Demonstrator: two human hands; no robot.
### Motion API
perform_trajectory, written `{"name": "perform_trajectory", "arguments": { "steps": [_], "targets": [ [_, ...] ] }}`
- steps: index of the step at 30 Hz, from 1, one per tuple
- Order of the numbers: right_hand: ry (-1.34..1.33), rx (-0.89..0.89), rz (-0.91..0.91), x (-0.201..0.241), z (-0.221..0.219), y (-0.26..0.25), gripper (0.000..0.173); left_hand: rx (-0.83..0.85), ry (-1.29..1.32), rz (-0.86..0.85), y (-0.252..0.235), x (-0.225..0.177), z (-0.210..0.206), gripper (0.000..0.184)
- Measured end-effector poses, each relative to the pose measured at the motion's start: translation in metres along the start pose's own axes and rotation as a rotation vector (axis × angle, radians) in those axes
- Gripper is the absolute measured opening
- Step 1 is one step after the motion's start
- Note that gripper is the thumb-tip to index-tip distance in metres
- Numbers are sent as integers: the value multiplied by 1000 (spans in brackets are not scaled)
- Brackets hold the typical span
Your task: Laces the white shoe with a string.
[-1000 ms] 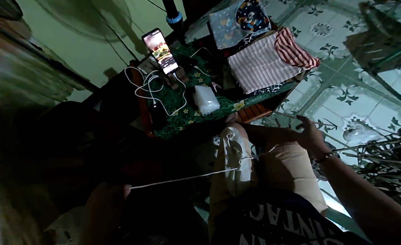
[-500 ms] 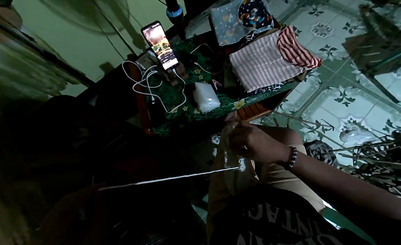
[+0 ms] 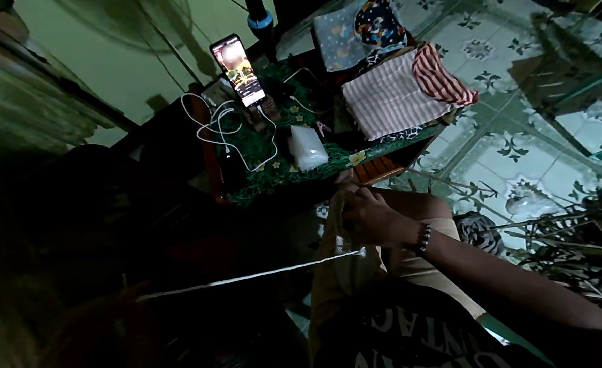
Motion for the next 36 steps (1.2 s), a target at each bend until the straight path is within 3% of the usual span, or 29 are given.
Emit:
{"name": "perform_trajectory", "arguments": {
  "steps": [2,5,9,15,18,21,25,36],
  "targets": [
    [-26,-22,-17,-1,-4,-1,16,-3,18,-37,-6,-10,-3,8],
    [-82,-55,-15,-3,-8,-3,14,40,189,-193,11,41,2,11],
    [-239,-88,38,-7,1,-2,13,114,324,-53,13,31,0,25],
    [-188,-152,127,4,0,1,16,180,488,19,22,24,-30,17],
    [-222,-149,161,3,-3,-1,18,202,418,-30,34,24,-53,20],
    [-409,-123,195,2,-1,0,16,195,408,-45,43,17,-73,12],
    [-616,-17,270,2,4,2,30,235,543,12,56,8,-99,9],
    [-656,0,223,1,-1,5,25,485,647,192,109,-25,-160,19]
  ]
}}
Point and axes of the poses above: each hand's wrist, its own y-axis away from the middle knuckle, its own z-axis out of the back of the hand, x = y × z, the point moved 3 cm from there along -y, towards the middle knuckle, and after that the axes turned 2 degrees about y, right-handed, at the moved point
